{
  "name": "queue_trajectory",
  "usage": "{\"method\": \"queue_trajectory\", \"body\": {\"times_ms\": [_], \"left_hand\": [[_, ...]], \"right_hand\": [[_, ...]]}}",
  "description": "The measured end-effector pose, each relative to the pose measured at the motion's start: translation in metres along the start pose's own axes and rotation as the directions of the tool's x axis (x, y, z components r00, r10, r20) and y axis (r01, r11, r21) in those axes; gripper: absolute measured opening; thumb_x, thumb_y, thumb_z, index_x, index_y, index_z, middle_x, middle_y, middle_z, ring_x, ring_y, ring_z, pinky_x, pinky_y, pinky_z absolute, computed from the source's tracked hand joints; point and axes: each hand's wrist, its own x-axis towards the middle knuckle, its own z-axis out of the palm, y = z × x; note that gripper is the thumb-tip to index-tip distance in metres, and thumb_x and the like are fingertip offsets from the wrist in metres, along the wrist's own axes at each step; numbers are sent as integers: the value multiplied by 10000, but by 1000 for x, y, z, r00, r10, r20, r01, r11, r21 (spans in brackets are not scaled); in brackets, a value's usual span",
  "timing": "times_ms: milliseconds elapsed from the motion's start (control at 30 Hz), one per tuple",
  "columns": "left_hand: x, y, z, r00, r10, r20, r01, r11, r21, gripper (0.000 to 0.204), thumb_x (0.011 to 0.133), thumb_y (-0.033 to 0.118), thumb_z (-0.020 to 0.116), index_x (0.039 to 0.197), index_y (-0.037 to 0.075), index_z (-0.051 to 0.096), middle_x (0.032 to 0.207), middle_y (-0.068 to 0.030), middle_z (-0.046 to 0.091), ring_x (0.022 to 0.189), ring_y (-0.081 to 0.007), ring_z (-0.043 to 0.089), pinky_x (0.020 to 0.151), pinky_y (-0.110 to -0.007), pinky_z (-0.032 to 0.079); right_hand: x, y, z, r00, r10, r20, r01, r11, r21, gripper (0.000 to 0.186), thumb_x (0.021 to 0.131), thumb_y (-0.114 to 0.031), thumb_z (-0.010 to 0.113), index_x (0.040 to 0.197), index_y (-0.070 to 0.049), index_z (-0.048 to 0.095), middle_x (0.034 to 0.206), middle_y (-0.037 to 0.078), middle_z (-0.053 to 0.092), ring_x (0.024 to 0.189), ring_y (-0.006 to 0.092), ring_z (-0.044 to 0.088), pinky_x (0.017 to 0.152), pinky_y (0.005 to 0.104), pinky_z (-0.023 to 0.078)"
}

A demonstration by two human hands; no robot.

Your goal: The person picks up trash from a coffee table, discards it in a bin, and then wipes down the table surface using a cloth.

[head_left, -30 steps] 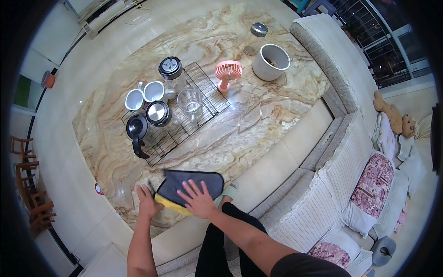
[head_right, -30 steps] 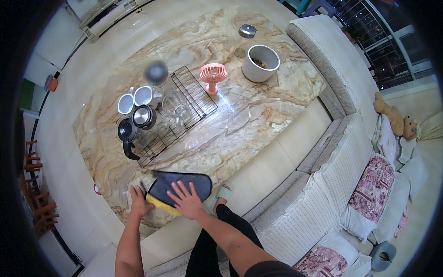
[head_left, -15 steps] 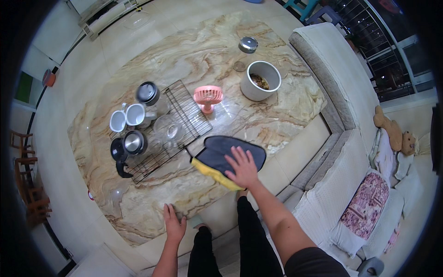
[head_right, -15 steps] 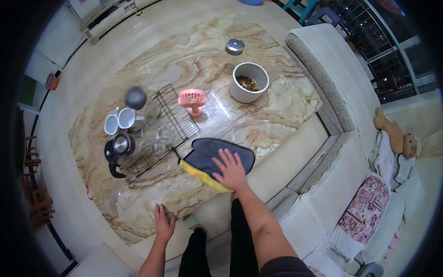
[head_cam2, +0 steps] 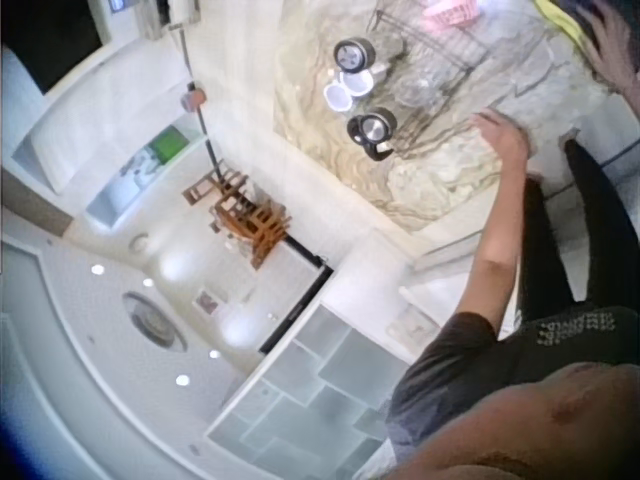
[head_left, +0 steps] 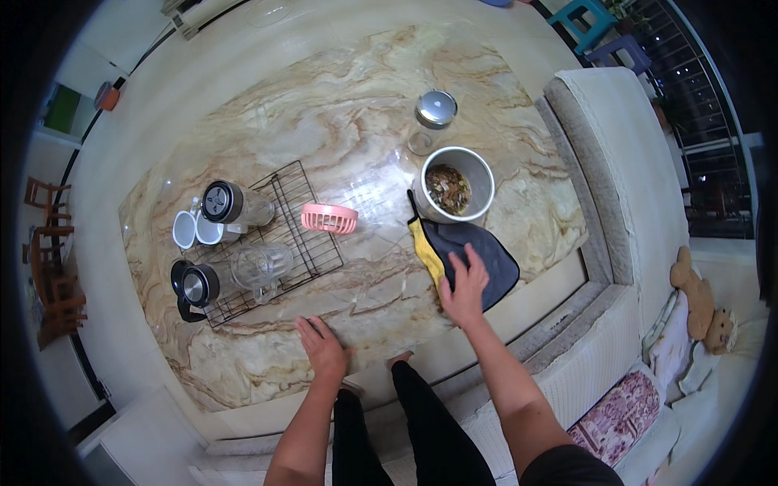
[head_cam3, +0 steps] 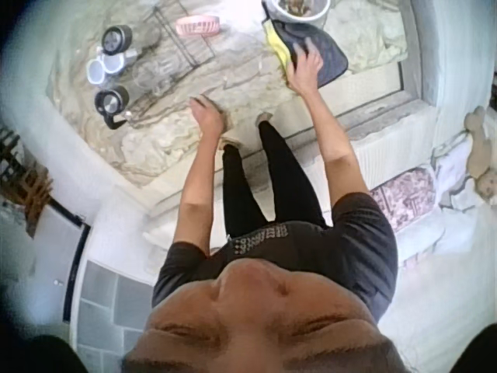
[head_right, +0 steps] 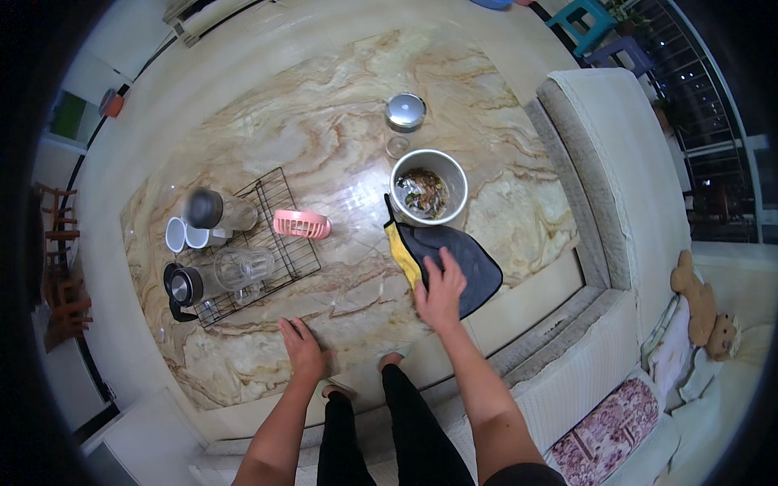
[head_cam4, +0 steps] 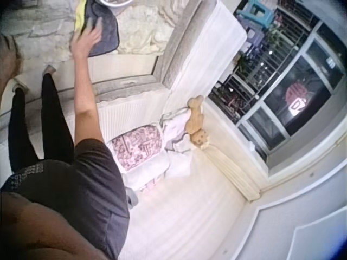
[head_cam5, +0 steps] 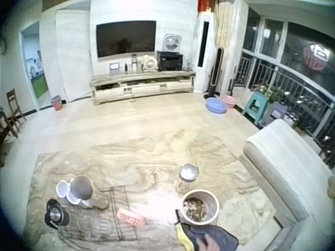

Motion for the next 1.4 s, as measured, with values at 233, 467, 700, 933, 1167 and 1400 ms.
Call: {"method": "queue_trajectory", "body": {"times_ms": [233, 467, 700, 933, 1167, 1400], "left_hand": [[2, -3, 8, 999, 5, -38, -5, 1000, -5, 1179, 522, 311, 847, 1357, -121, 137, 1406, -371, 82, 1328, -487, 110, 1090, -479, 180], [2, -2, 8, 1000, -4, -12, 4, 999, 45, 1161, 545, 339, 824, 1368, -100, 132, 1425, -345, 79, 1343, -466, 87, 1088, -492, 185], [4, 6, 6, 999, -45, 26, 43, 996, 76, 1172, 549, 349, 822, 1375, -95, 118, 1432, -341, 64, 1350, -457, 70, 1087, -495, 184], [4, 4, 11, 999, -31, -27, 32, 998, 61, 1224, 493, 335, 857, 1371, -101, 123, 1423, -356, 61, 1346, -466, 82, 1073, -493, 221], [2, 2, 7, 999, -39, -12, 40, 995, 89, 1163, 536, 358, 824, 1368, -102, 153, 1427, -351, 69, 1342, -471, 94, 1072, -513, 209], [3, 1, 11, 999, -32, 15, 30, 994, 104, 1208, 537, 400, 825, 1371, -107, 114, 1427, -355, 17, 1348, -467, 57, 1080, -490, 205]], "right_hand": [[65, -83, 51, 983, -173, 60, 119, 852, 509, 522, 732, -29, 594, 1235, 0, 455, 1265, 204, 443, 1156, 366, 434, 982, 393, 349], [128, -116, 96, 977, -185, 103, 88, 798, 596, 599, 675, 13, 640, 1249, -34, 475, 1196, 194, 520, 1125, 356, 468, 961, 391, 389], [134, -113, 112, 918, -294, 267, 67, 778, 625, 422, 691, -60, 669, 1104, -50, 580, 1097, 148, 589, 1027, 326, 530, 900, 382, 433], [128, -109, 116, 962, -259, 88, 166, 807, 566, 333, 781, -55, 634, 1107, -40, 570, 970, 108, 637, 887, 228, 622, 776, 294, 469], [89, -146, 81, 940, -338, 40, 247, 758, 603, 369, 794, -142, 679, 1126, -33, 558, 1003, 129, 613, 919, 217, 614, 778, 324, 478], [65, -163, 97, 947, -306, 97, 223, 844, 488, 426, 635, -94, 721, 1039, -74, 585, 1043, 84, 596, 969, 290, 538, 814, 366, 462]]}}
